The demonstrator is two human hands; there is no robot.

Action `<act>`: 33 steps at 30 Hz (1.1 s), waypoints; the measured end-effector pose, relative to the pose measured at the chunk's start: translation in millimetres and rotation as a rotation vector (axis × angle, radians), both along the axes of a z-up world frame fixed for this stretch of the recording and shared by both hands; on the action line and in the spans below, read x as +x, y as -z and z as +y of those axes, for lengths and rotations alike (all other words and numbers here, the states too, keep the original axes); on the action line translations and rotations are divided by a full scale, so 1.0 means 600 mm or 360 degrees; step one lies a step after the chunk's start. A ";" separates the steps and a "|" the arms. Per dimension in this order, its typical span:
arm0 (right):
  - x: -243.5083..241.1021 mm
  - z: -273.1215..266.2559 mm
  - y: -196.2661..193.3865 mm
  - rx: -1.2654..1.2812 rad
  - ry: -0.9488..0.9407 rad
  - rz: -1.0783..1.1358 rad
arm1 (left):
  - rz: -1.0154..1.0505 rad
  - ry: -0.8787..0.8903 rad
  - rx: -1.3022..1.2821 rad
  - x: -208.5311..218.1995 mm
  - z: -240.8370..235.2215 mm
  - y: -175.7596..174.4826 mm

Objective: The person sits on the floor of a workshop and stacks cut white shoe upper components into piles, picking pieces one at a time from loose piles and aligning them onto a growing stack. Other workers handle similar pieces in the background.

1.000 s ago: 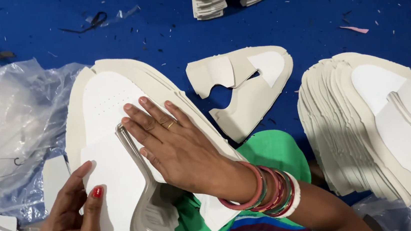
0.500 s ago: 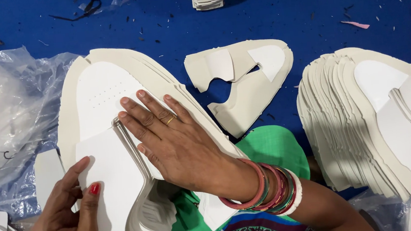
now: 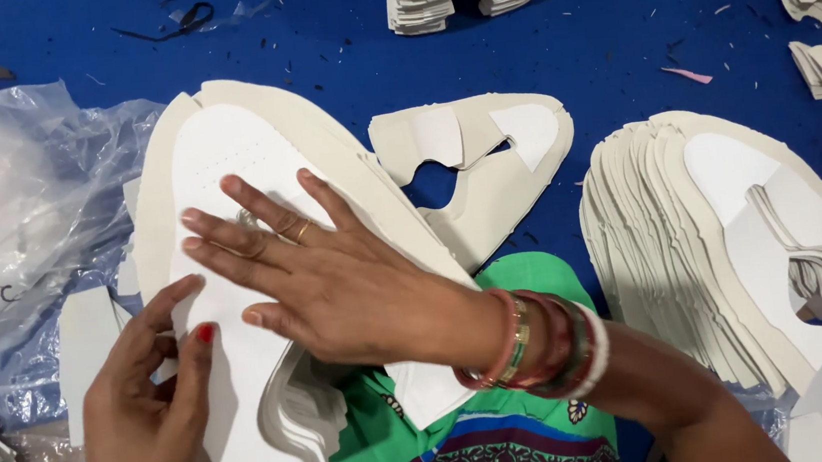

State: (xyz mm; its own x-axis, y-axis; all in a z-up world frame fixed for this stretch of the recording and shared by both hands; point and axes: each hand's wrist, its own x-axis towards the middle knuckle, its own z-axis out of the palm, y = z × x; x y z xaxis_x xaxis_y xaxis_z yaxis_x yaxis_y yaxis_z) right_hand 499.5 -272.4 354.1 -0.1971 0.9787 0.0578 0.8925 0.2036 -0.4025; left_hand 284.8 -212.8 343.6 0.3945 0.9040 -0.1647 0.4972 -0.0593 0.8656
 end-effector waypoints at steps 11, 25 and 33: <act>-0.016 0.006 0.043 0.0108 0.0051 -0.0310 | 0.0348 0.0175 -0.0270 -0.119 -0.098 0.066; -0.021 -0.004 0.029 0.0085 0.0093 -0.0411 | -0.0226 0.0012 -0.0571 -0.159 -0.128 0.088; -0.023 -0.004 0.034 0.0099 0.0085 -0.0413 | -0.0013 0.0047 -0.0623 -0.165 -0.121 0.102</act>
